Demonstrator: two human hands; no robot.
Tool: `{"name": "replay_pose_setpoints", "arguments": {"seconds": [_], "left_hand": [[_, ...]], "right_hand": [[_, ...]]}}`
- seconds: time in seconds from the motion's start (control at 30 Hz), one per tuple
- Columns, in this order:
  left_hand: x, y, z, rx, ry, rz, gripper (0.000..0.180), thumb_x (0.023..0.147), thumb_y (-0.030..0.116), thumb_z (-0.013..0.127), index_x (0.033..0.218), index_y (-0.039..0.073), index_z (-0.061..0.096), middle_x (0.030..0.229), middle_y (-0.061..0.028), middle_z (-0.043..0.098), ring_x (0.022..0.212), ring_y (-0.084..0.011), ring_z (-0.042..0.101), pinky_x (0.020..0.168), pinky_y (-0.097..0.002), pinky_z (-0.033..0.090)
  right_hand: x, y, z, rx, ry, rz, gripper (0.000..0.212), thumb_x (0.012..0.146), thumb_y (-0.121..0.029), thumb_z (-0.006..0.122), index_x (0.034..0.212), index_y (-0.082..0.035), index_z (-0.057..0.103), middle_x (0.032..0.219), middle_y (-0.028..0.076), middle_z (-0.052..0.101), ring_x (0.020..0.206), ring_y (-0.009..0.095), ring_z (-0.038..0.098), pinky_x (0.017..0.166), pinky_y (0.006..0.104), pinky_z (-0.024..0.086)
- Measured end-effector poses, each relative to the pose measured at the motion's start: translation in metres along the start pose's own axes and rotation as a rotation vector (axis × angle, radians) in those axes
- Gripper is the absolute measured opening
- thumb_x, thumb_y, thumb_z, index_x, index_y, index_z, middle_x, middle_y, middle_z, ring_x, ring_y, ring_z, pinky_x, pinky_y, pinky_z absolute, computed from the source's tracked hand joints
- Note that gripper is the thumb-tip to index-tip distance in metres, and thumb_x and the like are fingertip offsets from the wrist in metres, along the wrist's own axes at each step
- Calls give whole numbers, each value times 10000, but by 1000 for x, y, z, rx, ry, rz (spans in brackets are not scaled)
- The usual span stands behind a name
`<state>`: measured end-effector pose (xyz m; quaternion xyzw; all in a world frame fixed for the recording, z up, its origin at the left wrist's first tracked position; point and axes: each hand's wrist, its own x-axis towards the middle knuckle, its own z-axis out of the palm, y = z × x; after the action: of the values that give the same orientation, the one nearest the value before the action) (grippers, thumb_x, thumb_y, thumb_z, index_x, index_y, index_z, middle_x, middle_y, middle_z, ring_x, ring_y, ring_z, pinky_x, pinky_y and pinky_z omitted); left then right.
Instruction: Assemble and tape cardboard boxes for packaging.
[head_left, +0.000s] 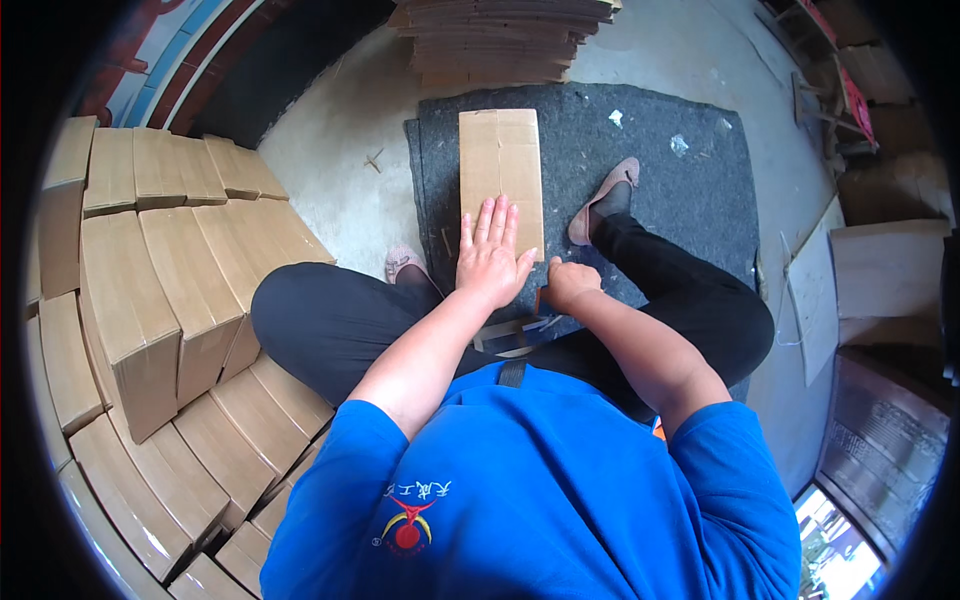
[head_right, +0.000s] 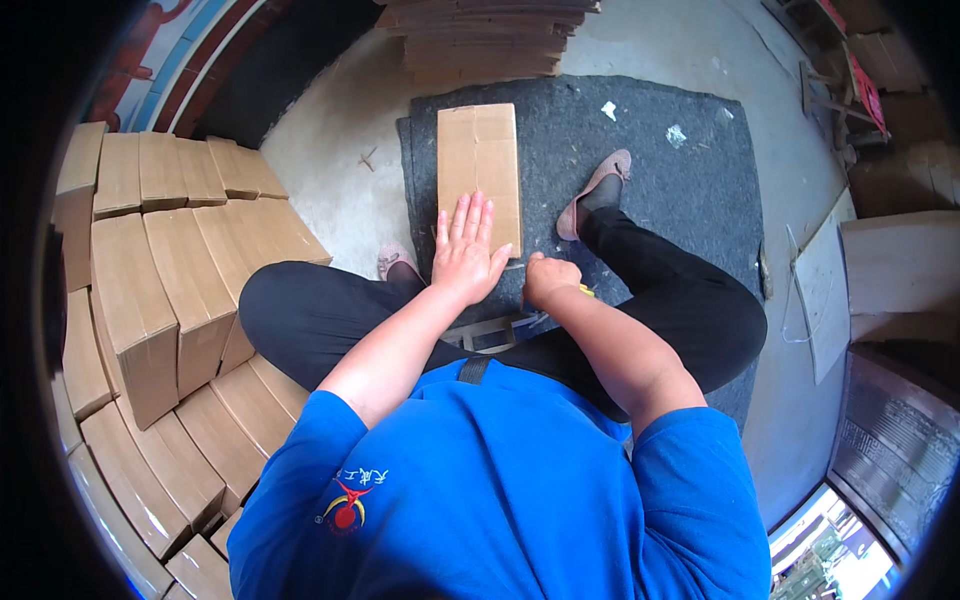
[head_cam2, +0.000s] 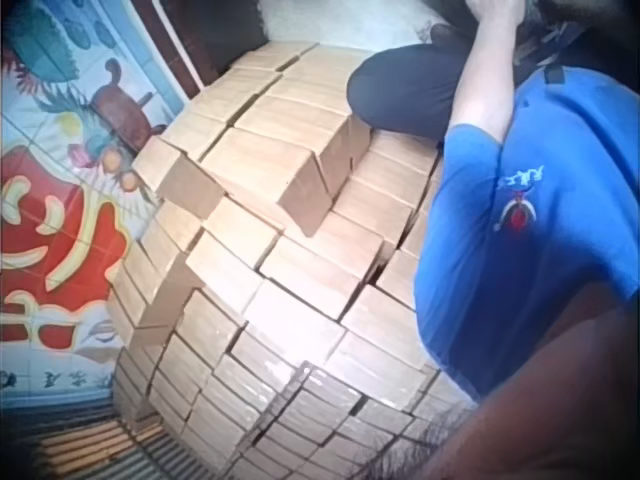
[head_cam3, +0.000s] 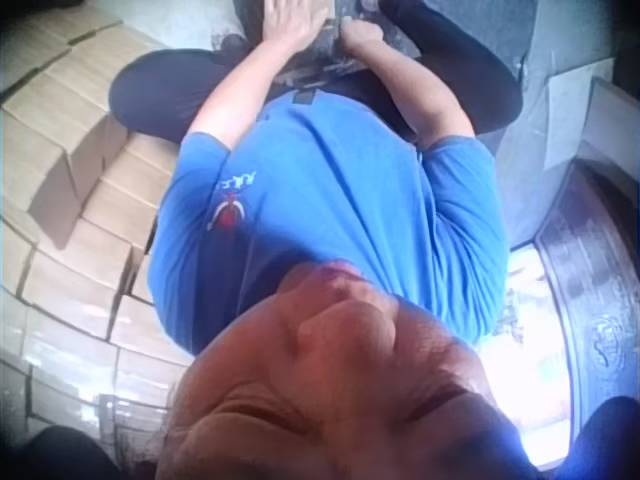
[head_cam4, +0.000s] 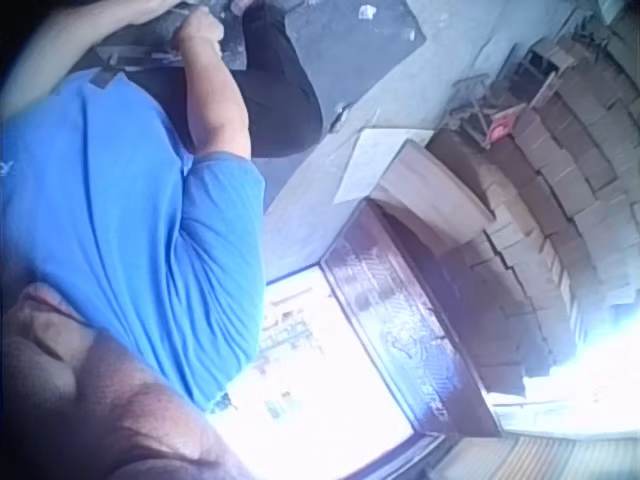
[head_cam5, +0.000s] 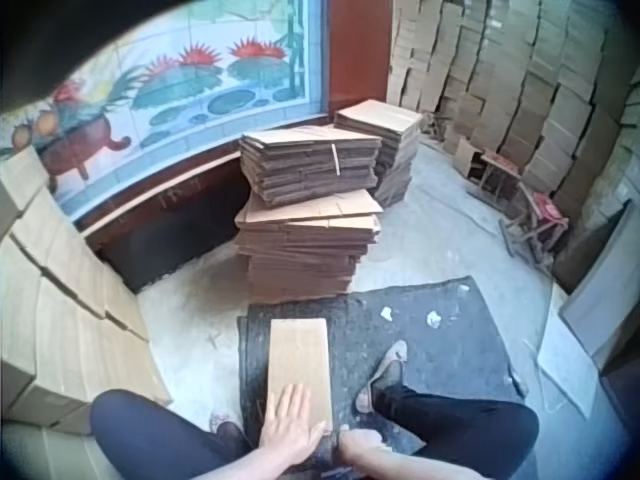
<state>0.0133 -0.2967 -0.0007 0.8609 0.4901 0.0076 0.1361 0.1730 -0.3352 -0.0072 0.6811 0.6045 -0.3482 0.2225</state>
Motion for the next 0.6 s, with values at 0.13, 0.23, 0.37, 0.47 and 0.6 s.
{"name": "replay_pose_setpoints", "arguments": {"seconds": [0.13, 0.23, 0.37, 0.47, 0.6], "left_hand": [[8, 0, -4, 6, -2, -12, 802, 953, 493, 486, 1559, 39, 222, 1644, -148, 134, 1530, -291, 73, 1221, -516, 28], [7, 2, -7, -4, -38, -24, 805, 949, 487, 495, 1560, 39, 221, 1646, -149, 124, 1532, -293, 57, 1219, -523, 16], [21, 11, -22, -171, 53, -90, 589, 951, 422, 525, 1427, 78, 477, 1539, -152, 347, 1448, -310, 267, 1167, -507, 172], [74, 6, -39, -371, 149, -185, 393, 934, 302, 558, 1259, 86, 612, 1395, -140, 486, 1344, -311, 393, 1117, -486, 253], [162, -43, -29, -103, 330, -38, 528, 960, 301, 516, 1448, 107, 455, 1562, -122, 349, 1480, -295, 242, 1209, -489, 133]], "right_hand": [[18, 7, 3, -189, 360, -88, 677, 914, -262, 560, 1500, -19, 325, 883, 124, 733, 745, 266, 725, 672, 419, 534], [24, 6, 5, -295, 286, -182, 598, 947, -146, 463, 1515, -39, 308, 928, 99, 744, 806, 250, 731, 698, 423, 517], [23, 3, 31, -398, -154, -250, 328, 969, -192, 505, 1255, -135, 655, 1108, 51, 737, 999, 234, 717, 785, 388, 532], [4, -11, 30, -272, -252, -310, 297, 898, -276, 615, 1150, -140, 696, 1131, 103, 721, 1050, 271, 697, 852, 412, 551], [2, -40, 4, 53, -225, -236, 494, 857, -425, 658, 1213, -84, 648, 1164, 160, 696, 1083, 315, 673, 907, 437, 541]]}}
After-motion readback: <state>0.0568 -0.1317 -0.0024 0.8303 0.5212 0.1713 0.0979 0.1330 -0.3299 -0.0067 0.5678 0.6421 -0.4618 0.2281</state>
